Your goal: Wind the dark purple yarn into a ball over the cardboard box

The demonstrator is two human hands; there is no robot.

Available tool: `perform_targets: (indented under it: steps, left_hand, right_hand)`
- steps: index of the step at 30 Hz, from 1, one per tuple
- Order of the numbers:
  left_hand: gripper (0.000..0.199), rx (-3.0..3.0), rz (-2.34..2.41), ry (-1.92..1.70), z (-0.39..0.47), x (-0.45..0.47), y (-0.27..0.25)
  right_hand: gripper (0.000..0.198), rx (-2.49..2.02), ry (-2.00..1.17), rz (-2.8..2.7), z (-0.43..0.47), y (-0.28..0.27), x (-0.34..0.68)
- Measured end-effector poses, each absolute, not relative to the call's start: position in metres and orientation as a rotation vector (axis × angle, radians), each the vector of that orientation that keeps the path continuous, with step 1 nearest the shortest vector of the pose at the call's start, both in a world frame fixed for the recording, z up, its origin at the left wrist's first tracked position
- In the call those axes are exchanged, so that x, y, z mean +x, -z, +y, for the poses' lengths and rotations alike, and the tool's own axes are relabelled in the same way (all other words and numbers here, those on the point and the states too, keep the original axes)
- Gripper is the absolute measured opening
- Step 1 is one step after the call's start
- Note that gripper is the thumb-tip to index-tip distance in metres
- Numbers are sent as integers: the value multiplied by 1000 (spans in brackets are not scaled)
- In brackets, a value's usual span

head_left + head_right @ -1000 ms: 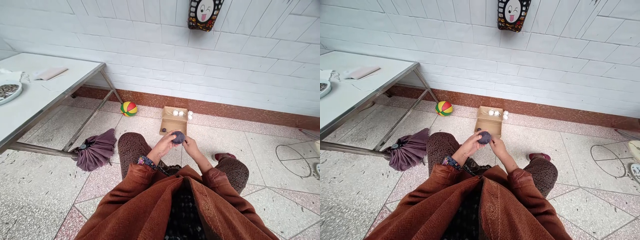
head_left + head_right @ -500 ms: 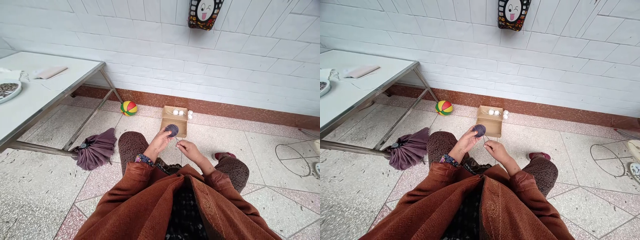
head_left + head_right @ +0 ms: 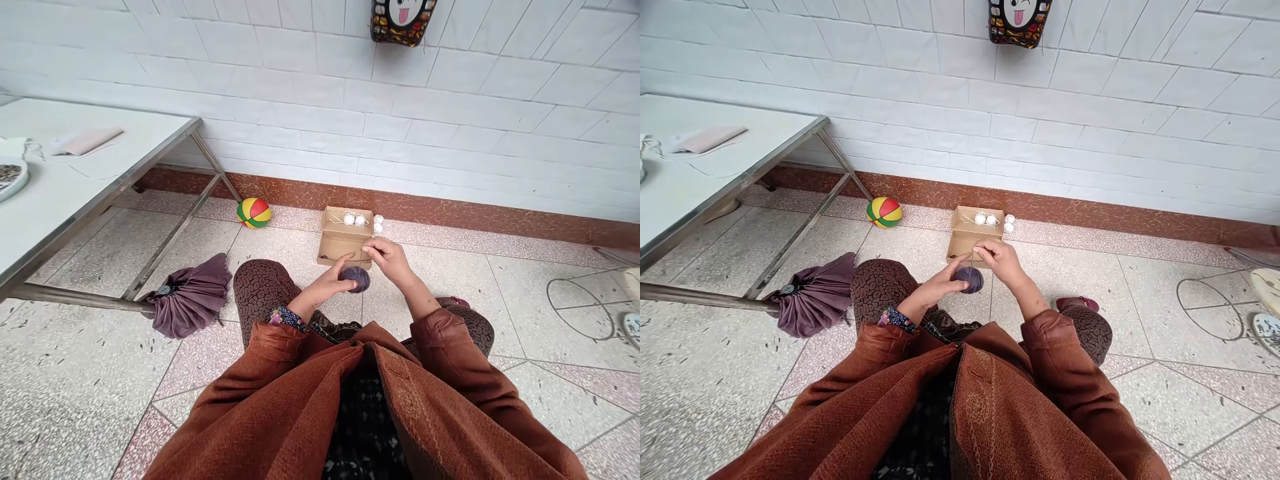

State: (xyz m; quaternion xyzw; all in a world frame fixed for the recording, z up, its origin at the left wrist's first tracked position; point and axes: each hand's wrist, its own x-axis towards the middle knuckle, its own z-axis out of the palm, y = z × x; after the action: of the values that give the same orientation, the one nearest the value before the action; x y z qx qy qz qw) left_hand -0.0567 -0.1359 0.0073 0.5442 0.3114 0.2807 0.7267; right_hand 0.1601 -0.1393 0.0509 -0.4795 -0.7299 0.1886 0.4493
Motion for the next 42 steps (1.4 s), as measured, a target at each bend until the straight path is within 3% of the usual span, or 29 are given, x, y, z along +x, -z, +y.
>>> perform_targets:
  steps: [12, 17, 24, 30, 36, 42]
  left_hand:
    - [76, 804, 574, -737, -136, -57, -23]
    - [62, 785, 697, -826, -132, -55, -23]
    - [48, 1187, 1024, -819, -130, -58, -10]
    - [69, 1176, 709, -672, -141, -62, -20]
    - [76, 812, 379, -623, -152, -61, -37]
    - [77, 625, 437, -814, -144, -58, -30]
  right_hand:
    - [16, -1509, -729, -1781, -175, 35, 132]
    - [27, -1337, -702, -1953, -187, 22, 132]
    - [26, -1121, -605, -1991, -188, -30, 142]
    - [25, -1098, -566, -1829, -150, -49, 159]
    - [32, -1217, -710, -1700, -147, -5, 145]
    - [33, -1363, -771, -1617, -182, 29, 131]
